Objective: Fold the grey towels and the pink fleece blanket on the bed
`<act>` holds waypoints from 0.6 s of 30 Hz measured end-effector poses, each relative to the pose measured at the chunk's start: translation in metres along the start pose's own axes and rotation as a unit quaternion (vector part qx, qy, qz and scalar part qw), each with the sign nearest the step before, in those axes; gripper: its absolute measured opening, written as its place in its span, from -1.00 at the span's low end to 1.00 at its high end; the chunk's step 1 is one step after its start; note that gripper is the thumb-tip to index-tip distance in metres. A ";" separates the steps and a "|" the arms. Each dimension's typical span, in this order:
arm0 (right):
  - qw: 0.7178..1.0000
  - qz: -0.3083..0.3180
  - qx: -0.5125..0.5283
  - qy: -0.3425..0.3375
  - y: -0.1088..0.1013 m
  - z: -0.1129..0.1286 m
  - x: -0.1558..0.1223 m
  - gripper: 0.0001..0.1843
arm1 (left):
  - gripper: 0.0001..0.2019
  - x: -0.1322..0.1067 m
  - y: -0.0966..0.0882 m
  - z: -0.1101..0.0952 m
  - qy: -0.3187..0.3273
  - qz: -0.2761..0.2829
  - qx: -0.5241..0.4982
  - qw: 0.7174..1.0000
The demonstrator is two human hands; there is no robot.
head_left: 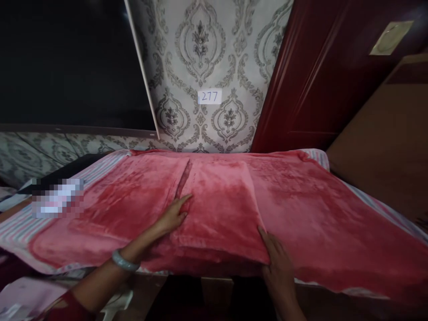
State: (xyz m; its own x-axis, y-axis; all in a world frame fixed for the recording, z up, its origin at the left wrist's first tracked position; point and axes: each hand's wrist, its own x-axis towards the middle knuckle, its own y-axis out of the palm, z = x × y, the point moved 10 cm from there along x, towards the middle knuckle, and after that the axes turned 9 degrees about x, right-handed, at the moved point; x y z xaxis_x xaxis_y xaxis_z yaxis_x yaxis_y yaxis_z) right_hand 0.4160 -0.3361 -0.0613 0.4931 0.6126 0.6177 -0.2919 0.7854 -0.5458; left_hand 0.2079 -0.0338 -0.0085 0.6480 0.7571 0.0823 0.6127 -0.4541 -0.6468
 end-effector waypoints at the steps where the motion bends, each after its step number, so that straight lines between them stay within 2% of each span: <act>1: 1.000 0.016 0.020 0.001 -0.002 -0.001 -0.001 -0.12 | -0.38 -0.001 -0.002 -0.001 0.003 0.005 -0.012 1.000; 3: 0.995 0.060 0.073 0.022 -0.009 -0.007 0.000 -0.28 | -0.35 -0.002 -0.007 -0.002 -0.001 0.014 -0.034 0.999; 5: 0.983 0.093 0.138 0.078 -0.018 -0.019 0.006 -0.40 | -0.26 -0.001 -0.011 0.002 -0.021 0.014 -0.057 0.998; 8: 0.952 0.074 0.232 0.186 -0.030 -0.047 0.030 -0.40 | -0.17 0.011 -0.017 0.006 -0.054 -0.001 -0.097 0.994; 10: 0.936 0.042 0.272 0.219 -0.028 -0.061 0.059 -0.37 | -0.17 0.028 -0.018 0.007 -0.069 -0.005 -0.125 0.990; 12: 0.932 0.028 0.287 0.218 -0.016 -0.071 0.095 -0.37 | -0.18 0.049 -0.015 0.005 -0.081 -0.003 -0.146 0.986; 14: 0.934 0.037 0.283 0.216 0.004 -0.077 0.133 -0.39 | -0.17 0.074 -0.013 0.003 -0.094 -0.010 -0.152 0.984; 18: 0.948 0.064 0.202 0.239 0.043 -0.089 0.200 -0.44 | -0.18 0.120 -0.012 -0.001 -0.109 -0.044 -0.160 0.980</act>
State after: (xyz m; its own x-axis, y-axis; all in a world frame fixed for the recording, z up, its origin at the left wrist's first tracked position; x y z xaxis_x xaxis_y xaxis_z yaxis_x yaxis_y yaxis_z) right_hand 0.5755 -0.1874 -0.0120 0.7191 0.6708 0.1814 -0.6166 0.7363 -0.2785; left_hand 0.2785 0.0622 0.0097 0.4947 0.8670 -0.0594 0.7954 -0.4792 -0.3711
